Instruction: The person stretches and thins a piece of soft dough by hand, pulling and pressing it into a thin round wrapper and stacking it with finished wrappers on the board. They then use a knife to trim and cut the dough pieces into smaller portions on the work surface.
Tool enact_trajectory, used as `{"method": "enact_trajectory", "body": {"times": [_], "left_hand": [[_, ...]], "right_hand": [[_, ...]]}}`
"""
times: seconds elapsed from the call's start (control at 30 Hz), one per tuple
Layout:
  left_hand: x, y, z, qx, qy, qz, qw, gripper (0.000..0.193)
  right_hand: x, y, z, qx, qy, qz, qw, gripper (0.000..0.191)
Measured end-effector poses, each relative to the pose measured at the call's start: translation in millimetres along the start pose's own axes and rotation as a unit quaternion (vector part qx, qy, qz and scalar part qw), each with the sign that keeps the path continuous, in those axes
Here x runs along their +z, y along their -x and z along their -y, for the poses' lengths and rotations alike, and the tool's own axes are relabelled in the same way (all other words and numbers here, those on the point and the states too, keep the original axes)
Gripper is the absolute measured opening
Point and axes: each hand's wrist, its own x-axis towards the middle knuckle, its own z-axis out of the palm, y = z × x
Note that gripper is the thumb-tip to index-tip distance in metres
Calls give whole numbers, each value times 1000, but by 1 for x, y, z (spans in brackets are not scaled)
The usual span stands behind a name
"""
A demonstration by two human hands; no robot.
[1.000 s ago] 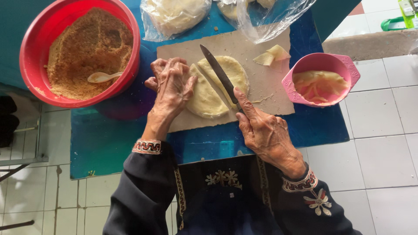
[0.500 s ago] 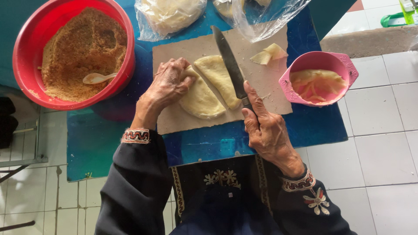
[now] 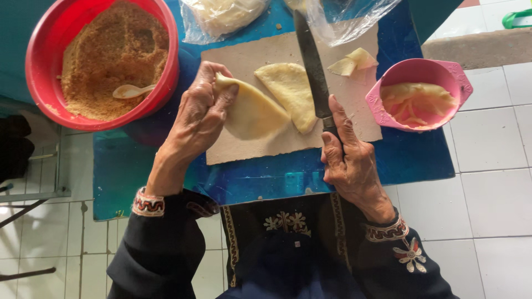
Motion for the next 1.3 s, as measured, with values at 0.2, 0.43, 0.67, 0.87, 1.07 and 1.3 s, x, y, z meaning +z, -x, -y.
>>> {"method": "enact_trajectory", "body": {"times": [0.2,0.43,0.67,0.87,1.07,1.3], "left_hand": [[25,20,21,-75,393,-154,904,29],[51,75,44,-86,-36,-278,956,65],[42,73,53,-25,27,-306,951,75],[45,75,62,-40,70,-330,941,68],[45,78,69,-24,158,-365,917,57],[48,75,64,-45,120,-381,916,50]], "right_hand": [[1,0,3,3,-26,-2,1000,59],[1,1,-3,1,-54,8,999,61],[-2,15,29,-155,166,36,973,60],[14,41,52,-160,244,104,951,64],[21,47,53,-104,284,143,942,66],[25,51,49,-106,302,134,938,66]]}}
